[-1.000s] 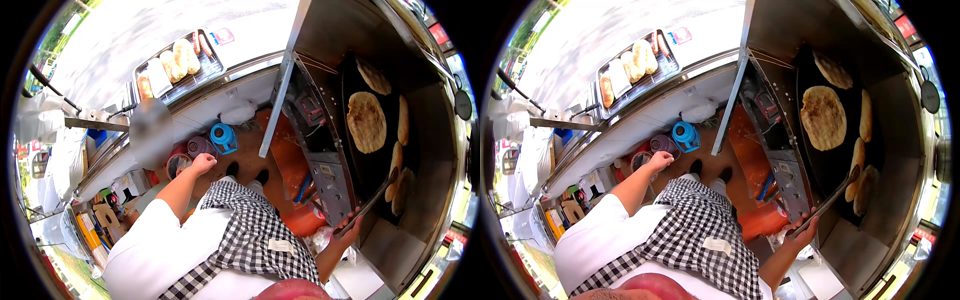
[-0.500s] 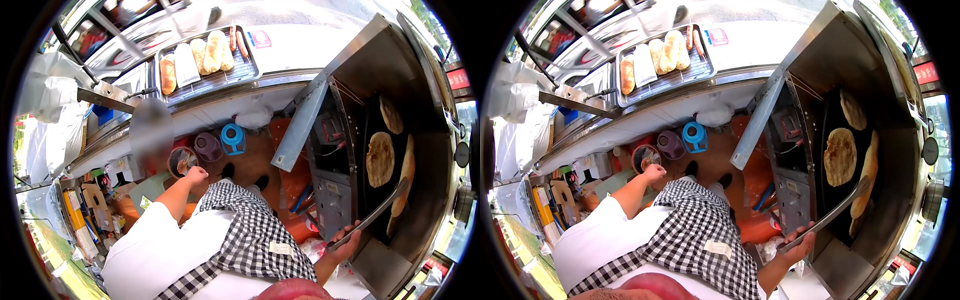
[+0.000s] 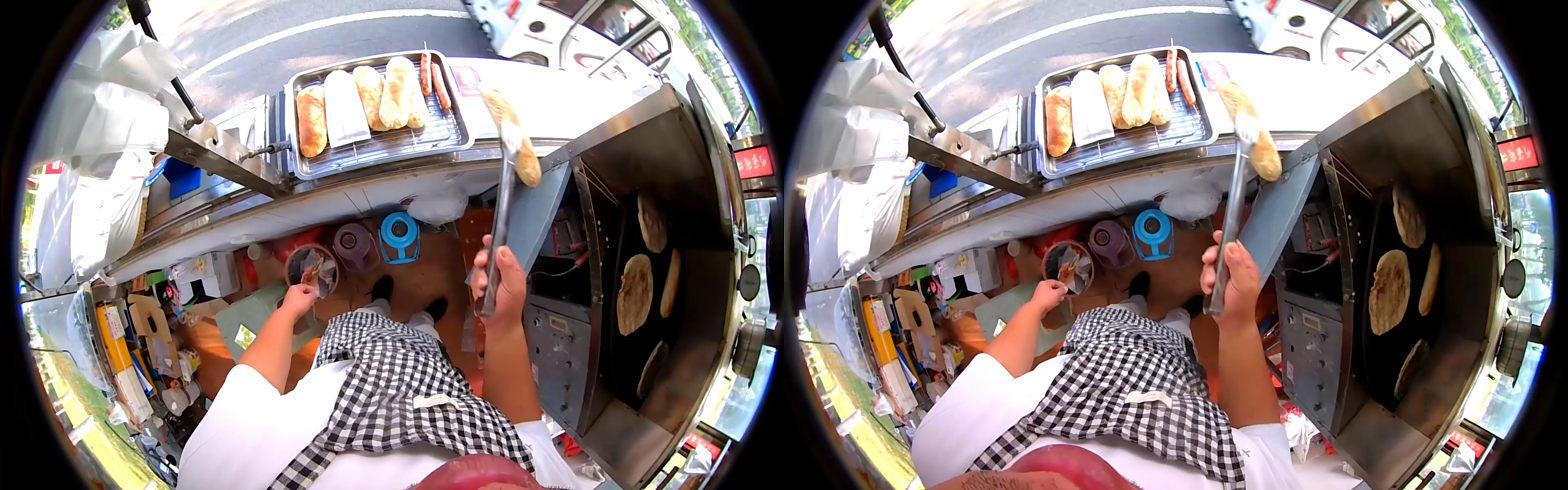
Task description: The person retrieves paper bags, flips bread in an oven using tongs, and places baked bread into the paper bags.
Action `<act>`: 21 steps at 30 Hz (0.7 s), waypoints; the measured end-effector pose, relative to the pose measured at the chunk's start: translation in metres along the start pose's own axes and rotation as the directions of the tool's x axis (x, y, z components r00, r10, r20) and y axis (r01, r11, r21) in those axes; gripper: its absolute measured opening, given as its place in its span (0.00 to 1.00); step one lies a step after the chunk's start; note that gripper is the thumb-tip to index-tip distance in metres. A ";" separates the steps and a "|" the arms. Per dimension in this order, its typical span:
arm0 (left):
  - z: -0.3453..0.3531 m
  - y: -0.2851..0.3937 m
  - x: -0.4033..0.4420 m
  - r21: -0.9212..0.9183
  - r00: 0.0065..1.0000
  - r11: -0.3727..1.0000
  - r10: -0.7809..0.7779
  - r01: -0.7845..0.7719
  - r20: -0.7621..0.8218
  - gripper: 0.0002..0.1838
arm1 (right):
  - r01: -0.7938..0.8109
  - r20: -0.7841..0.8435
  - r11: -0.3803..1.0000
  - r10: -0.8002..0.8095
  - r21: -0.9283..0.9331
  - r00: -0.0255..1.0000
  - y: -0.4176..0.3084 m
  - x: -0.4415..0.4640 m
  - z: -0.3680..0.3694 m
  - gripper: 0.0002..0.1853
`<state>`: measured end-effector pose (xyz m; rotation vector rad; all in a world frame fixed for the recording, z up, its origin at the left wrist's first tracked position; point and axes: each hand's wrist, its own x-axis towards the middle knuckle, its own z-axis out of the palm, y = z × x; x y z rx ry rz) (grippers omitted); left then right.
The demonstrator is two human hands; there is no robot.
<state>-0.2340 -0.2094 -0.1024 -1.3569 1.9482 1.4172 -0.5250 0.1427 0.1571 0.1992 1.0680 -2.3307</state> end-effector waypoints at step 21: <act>0.024 -0.075 -0.100 -0.272 0.980 0.955 -0.154 0.115 -0.127 0.16 | -0.332 0.061 0.909 0.358 -0.253 0.932 0.051 0.039 0.008 0.20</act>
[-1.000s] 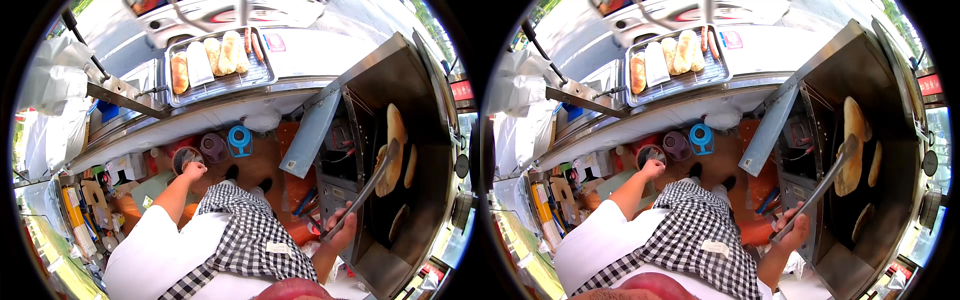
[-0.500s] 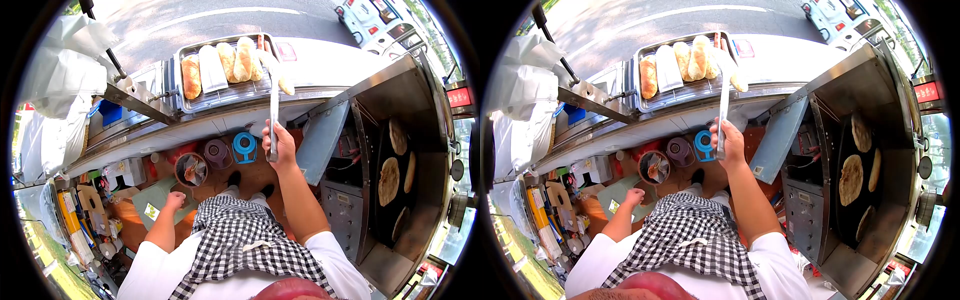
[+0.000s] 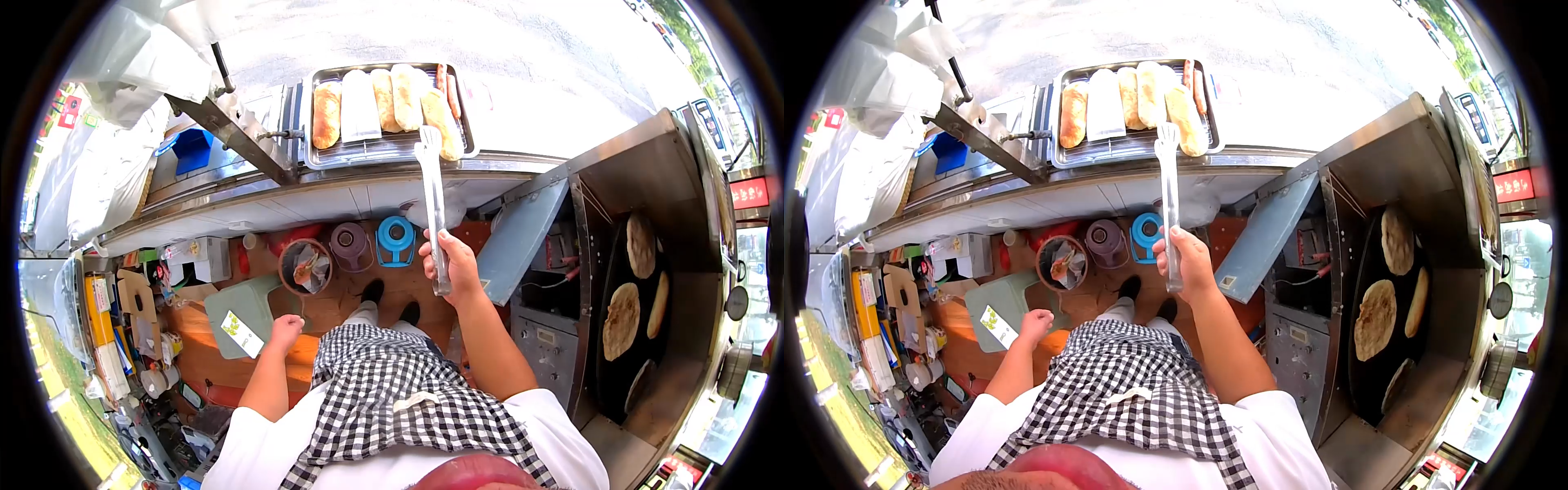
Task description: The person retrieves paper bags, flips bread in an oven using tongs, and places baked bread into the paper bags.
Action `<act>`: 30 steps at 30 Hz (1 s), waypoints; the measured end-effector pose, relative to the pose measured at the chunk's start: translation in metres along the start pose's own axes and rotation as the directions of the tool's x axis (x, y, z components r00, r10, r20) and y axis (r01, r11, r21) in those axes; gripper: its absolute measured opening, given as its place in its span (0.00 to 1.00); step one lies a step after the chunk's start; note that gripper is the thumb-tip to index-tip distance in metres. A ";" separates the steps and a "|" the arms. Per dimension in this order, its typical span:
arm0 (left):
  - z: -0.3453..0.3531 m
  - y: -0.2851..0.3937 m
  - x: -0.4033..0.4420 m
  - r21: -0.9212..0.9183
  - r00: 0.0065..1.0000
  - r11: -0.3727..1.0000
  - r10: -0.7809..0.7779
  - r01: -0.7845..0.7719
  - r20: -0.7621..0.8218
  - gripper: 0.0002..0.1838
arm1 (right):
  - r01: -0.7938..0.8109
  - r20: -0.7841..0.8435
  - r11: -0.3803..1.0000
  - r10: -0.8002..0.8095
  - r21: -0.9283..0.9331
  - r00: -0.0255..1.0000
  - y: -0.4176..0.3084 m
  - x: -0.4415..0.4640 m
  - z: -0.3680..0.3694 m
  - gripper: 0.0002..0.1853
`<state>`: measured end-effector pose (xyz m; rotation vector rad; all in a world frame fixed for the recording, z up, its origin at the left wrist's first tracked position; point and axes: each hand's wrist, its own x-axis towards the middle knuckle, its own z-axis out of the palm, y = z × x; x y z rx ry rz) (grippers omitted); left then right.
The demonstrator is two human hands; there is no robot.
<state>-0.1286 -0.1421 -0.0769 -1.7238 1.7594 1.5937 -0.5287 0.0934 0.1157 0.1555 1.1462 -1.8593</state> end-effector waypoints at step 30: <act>-0.190 0.435 -0.188 0.042 -0.064 -0.049 0.679 -0.998 -0.732 0.06 | 0.325 0.132 0.940 -0.337 0.102 0.932 0.024 -0.148 0.066 0.29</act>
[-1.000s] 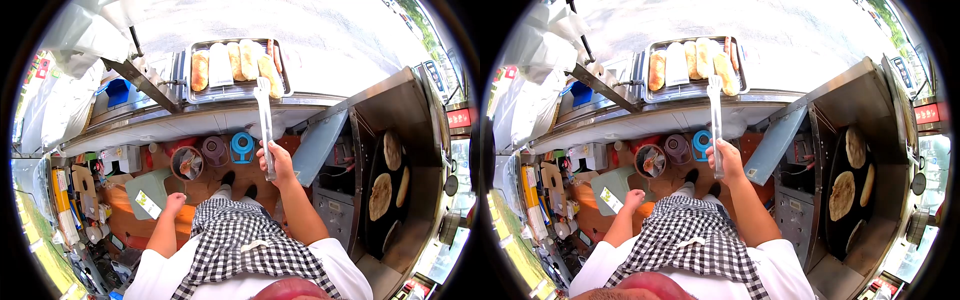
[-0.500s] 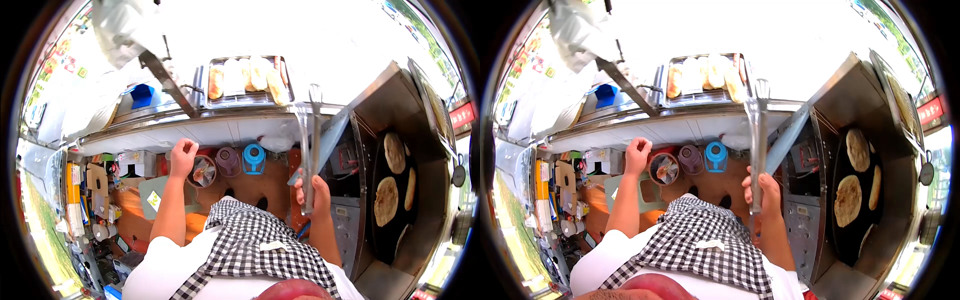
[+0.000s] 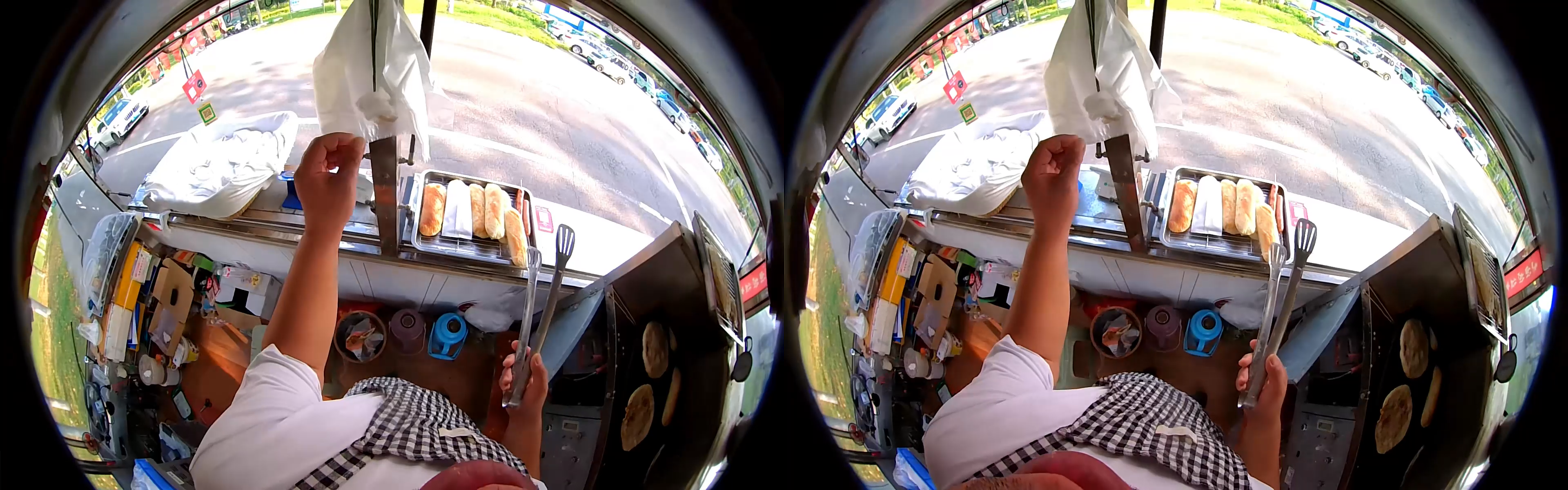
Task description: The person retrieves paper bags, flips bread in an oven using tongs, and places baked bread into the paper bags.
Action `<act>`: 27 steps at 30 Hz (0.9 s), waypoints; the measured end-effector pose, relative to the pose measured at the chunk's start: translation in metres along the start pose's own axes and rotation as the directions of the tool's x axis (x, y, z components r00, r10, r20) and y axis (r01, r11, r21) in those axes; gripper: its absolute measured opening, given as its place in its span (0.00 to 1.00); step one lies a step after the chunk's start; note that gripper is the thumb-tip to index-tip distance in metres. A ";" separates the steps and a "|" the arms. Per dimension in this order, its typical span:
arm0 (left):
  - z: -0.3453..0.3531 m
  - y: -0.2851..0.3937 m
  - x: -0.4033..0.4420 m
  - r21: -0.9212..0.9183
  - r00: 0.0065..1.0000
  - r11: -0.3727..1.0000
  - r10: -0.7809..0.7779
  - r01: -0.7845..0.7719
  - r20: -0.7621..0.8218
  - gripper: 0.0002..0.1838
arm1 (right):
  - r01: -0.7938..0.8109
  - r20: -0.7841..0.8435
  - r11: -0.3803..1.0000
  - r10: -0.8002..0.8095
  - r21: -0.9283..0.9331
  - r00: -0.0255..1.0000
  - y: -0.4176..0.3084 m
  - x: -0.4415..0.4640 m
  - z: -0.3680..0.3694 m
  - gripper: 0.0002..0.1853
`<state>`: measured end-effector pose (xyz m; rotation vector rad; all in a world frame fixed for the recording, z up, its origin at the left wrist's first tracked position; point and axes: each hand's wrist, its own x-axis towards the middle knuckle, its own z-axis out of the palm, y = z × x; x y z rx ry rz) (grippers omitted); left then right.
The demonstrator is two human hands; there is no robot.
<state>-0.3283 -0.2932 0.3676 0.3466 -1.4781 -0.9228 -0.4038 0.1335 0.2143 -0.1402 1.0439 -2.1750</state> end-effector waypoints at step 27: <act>-0.384 -0.034 -0.443 0.529 0.484 0.138 -0.638 0.837 -0.599 0.12 | -0.325 0.130 0.860 0.402 -0.393 0.907 0.048 -0.006 0.016 0.31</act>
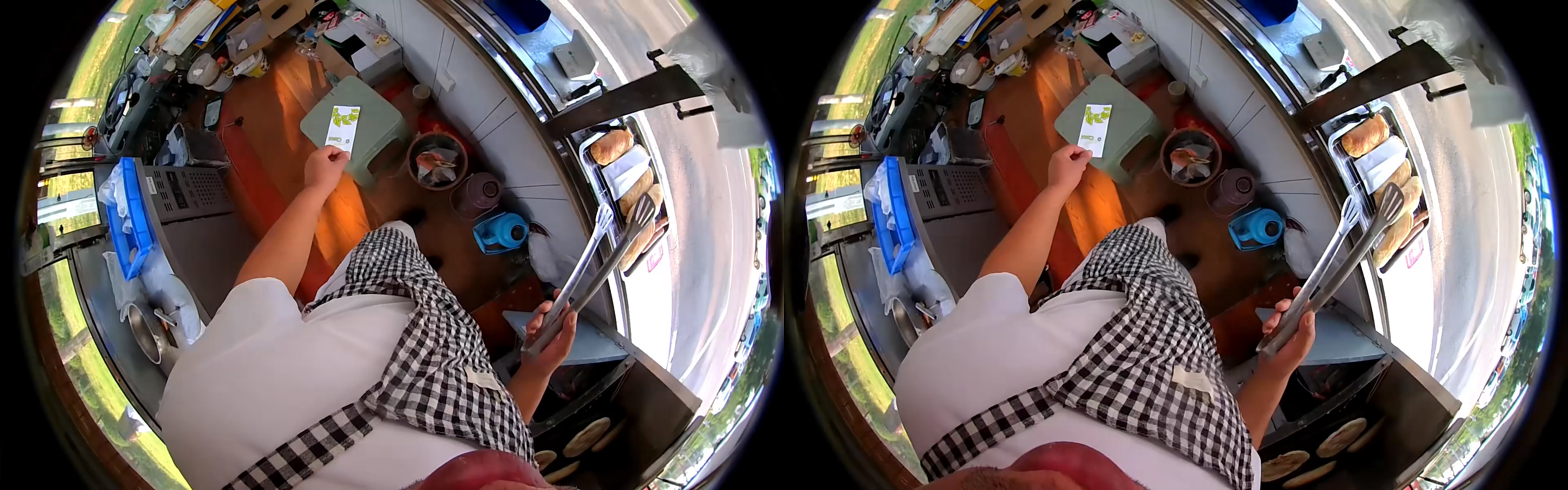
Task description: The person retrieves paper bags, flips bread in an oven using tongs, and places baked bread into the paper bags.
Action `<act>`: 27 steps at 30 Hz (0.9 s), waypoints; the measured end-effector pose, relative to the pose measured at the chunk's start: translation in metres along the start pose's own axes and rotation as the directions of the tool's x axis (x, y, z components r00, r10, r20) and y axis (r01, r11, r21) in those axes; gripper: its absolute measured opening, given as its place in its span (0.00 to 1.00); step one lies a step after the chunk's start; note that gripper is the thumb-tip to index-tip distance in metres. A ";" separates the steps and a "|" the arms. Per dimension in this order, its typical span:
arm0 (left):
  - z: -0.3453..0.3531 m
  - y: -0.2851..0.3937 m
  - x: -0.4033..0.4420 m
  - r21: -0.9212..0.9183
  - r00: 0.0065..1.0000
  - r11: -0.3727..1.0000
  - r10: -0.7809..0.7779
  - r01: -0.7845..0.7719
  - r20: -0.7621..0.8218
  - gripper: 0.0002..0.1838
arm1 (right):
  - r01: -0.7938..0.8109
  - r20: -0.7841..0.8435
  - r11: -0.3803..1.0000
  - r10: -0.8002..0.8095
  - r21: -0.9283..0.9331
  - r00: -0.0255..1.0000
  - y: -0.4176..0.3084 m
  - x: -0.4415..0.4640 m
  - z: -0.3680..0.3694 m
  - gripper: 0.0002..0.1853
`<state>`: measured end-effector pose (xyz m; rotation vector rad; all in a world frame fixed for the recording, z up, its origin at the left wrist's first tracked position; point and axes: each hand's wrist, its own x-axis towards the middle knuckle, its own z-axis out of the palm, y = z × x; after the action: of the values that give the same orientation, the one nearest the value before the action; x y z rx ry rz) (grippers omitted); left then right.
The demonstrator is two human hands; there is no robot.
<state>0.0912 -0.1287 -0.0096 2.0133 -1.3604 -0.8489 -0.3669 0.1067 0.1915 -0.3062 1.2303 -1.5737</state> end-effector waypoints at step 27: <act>0.169 -0.119 0.212 0.676 0.939 0.696 -0.343 0.242 0.017 0.44 | -0.572 -0.327 0.751 0.478 -0.330 0.815 0.163 0.120 0.089 0.27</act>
<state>0.0926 -0.3056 -0.2470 2.8393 -1.6047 -0.6970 -0.2588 -0.0254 0.0515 -0.0281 1.6591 -0.8545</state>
